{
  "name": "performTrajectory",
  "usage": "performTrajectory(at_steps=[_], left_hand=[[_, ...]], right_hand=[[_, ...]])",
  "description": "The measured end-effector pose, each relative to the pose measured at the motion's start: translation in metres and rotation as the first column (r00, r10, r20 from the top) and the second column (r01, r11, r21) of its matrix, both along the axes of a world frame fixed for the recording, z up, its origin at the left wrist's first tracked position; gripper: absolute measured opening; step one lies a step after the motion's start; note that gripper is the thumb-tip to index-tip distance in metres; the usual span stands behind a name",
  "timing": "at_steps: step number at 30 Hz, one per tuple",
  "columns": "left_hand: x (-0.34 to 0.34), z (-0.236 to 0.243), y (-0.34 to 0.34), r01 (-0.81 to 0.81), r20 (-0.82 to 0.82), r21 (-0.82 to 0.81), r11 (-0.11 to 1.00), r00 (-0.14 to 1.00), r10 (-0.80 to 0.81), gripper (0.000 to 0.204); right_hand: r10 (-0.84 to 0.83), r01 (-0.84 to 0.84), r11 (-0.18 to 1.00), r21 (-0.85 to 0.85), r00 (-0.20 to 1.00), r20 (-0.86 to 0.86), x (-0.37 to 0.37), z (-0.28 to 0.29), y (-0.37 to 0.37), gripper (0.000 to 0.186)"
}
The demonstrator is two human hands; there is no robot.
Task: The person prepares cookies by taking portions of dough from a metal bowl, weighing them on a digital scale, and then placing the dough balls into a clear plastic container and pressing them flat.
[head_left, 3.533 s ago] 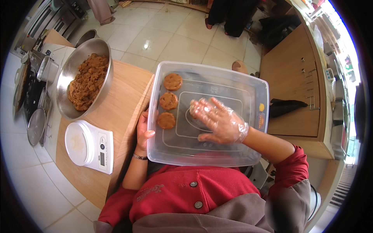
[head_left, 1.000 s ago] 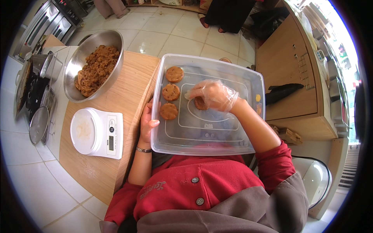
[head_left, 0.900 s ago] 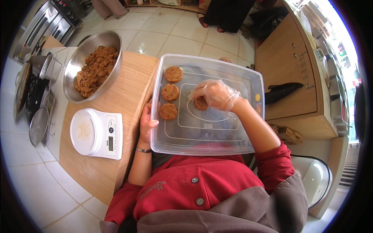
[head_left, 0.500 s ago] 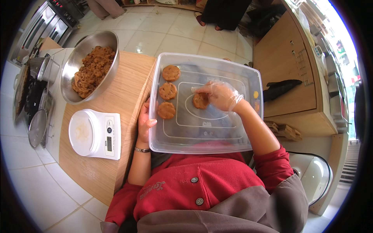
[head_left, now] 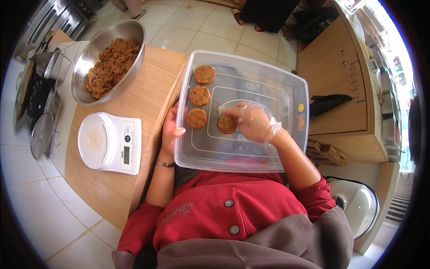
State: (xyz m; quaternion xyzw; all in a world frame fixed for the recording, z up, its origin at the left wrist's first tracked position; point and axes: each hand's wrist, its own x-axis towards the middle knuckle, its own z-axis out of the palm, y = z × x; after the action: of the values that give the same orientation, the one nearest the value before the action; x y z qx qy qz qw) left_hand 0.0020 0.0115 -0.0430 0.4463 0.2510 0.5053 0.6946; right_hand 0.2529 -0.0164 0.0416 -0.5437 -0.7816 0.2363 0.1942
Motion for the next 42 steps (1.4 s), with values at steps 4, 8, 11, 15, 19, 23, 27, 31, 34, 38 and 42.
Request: performTrajectory(at_steps=[4,8,11,15,19,23,27,31,34,38,42], left_hand=[[-0.005,-0.009,0.001,0.011,0.004,-0.027,1.0,1.0,-0.011,0.072],[-0.004,-0.006,0.001,0.003,0.008,-0.013,1.0,1.0,-0.003,0.072],[-0.002,-0.006,0.002,0.021,0.021,-0.007,1.0,1.0,-0.021,0.073],[0.003,0.003,0.0,-0.051,-0.008,-0.036,0.998,0.999,0.051,0.058],[0.003,0.006,0.001,-0.056,-0.009,-0.012,0.998,0.998,0.056,0.058],[0.002,0.003,0.001,-0.039,-0.009,-0.011,0.999,0.999,0.039,0.058],[0.001,0.001,0.001,-0.045,-0.02,0.004,0.999,0.999,0.045,0.058],[-0.001,-0.002,0.002,-0.029,-0.026,-0.004,1.0,0.999,0.028,0.059],[-0.002,-0.005,0.002,-0.008,-0.008,0.01,1.0,1.0,0.008,0.068],[-0.002,-0.006,0.001,-0.002,0.001,-0.014,1.0,1.0,0.002,0.068],[0.0,-0.003,0.001,-0.027,0.0,0.012,1.0,1.0,0.027,0.069]], right_hand=[[0.114,-0.057,0.945,-0.323,0.981,0.159,-0.004,0.02,-0.003,0.052],[0.141,-0.134,0.99,-0.052,0.972,0.188,-0.006,0.014,-0.012,0.06],[0.151,-0.148,0.988,-0.044,0.985,0.078,-0.016,0.014,-0.011,0.047],[0.188,-0.171,0.975,-0.142,0.976,0.109,-0.015,0.006,-0.007,0.06],[0.152,-0.157,0.983,0.098,0.987,0.051,-0.025,-0.002,-0.011,0.038],[0.09,-0.105,0.973,0.203,0.993,0.078,-0.03,-0.01,-0.014,0.03],[0.078,-0.095,0.984,0.15,0.991,0.113,-0.037,-0.012,-0.02,0.043],[0.008,-0.033,0.983,0.181,0.991,0.136,-0.04,-0.016,-0.022,0.045],[0.058,-0.07,0.993,0.1,0.991,0.117,-0.038,-0.005,-0.019,0.05],[0.129,-0.121,0.991,-0.061,0.98,0.155,-0.016,0.013,-0.003,0.06],[0.17,-0.15,0.977,-0.151,0.977,0.129,-0.008,0.003,-0.001,0.06]])
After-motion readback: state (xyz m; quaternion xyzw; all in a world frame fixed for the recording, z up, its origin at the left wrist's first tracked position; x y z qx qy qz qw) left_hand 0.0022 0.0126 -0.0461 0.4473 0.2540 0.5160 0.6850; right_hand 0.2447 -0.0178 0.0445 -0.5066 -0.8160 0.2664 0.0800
